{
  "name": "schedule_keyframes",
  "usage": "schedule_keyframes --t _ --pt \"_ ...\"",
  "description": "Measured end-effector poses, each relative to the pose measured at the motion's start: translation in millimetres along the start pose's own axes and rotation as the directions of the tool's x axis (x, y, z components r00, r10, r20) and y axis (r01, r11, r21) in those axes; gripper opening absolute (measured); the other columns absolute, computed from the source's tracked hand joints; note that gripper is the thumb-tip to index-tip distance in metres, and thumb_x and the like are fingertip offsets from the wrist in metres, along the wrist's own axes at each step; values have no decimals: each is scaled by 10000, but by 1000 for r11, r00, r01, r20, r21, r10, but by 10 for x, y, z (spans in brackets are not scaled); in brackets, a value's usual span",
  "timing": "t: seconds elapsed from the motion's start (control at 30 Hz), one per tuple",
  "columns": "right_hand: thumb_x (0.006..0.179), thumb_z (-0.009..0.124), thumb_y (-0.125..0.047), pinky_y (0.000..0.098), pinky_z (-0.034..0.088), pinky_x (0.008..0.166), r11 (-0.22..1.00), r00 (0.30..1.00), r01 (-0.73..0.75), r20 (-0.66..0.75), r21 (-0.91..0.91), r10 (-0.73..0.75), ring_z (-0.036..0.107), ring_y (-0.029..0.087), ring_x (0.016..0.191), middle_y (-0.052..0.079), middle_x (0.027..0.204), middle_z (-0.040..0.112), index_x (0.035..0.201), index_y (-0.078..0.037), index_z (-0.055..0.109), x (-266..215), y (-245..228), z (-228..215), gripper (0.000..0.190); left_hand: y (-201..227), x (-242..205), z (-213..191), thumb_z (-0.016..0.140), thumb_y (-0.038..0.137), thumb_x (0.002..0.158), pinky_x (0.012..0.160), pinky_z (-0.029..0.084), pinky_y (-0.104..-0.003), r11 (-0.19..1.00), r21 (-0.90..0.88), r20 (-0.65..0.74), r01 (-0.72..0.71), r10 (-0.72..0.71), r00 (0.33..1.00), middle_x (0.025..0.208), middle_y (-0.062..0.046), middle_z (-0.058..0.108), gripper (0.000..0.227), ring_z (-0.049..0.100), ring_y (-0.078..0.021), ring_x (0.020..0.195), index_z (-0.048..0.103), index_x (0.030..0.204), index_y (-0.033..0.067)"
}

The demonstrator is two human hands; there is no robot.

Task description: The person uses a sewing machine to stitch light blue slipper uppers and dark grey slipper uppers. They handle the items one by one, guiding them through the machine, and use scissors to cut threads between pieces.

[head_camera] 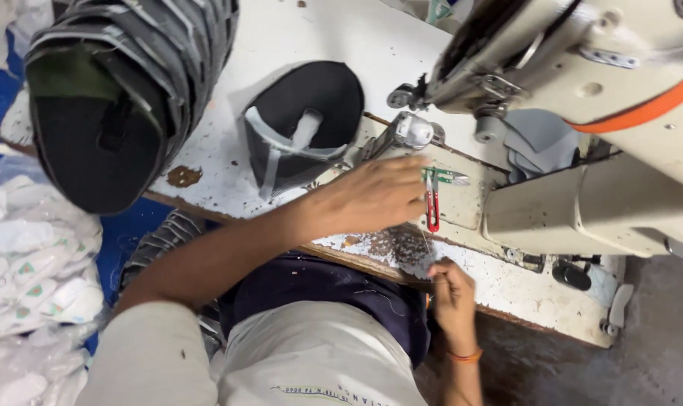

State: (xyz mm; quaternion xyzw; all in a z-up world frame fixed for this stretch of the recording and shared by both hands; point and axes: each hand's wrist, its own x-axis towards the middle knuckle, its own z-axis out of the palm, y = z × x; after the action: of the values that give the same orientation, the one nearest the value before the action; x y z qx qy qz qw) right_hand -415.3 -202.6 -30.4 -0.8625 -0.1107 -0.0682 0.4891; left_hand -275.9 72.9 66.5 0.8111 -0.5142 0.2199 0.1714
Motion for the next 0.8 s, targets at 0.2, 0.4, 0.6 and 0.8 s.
schedule_keyframes --t 0.2,0.4,0.6,0.8 --pt "831 542 110 265 531 691 974 936 -152 293 -167 196 654 135 754 45 847 687 891 -13 671 13 -155 -356 188 811 -1057 658 704 24 879 808 480 -390 895 -403 -86 191 -244 966 806 -57 645 124 612 -191 773 725 998 55" --pt "964 645 -37 363 542 755 921 961 -216 97 -323 259 661 257 878 165 1089 650 1188 21 616 617 -375 -126 233 1068 -1421 617 702 14 862 774 504 -419 640 -629 77 442 -514 854 728 -96 660 93 628 -256 738 672 783 53" --pt "899 767 -150 461 553 858 714 990 -132 -56 -687 129 625 386 960 261 1074 612 1140 66 643 1206 549 499 346 860 -1068 355 687 33 890 701 567 -349 749 -503 -40 433 -520 853 1002 -156 712 160 686 -244 819 735 1042 14" --pt "916 699 7 340 555 800 979 981 -166 -127 -121 150 632 249 904 179 1050 598 1032 41 674 953 -112 287 124 654 -879 232 752 61 911 557 544 -286 710 -492 -125 503 -630 767 832 -76 675 108 640 -170 627 766 1018 51"
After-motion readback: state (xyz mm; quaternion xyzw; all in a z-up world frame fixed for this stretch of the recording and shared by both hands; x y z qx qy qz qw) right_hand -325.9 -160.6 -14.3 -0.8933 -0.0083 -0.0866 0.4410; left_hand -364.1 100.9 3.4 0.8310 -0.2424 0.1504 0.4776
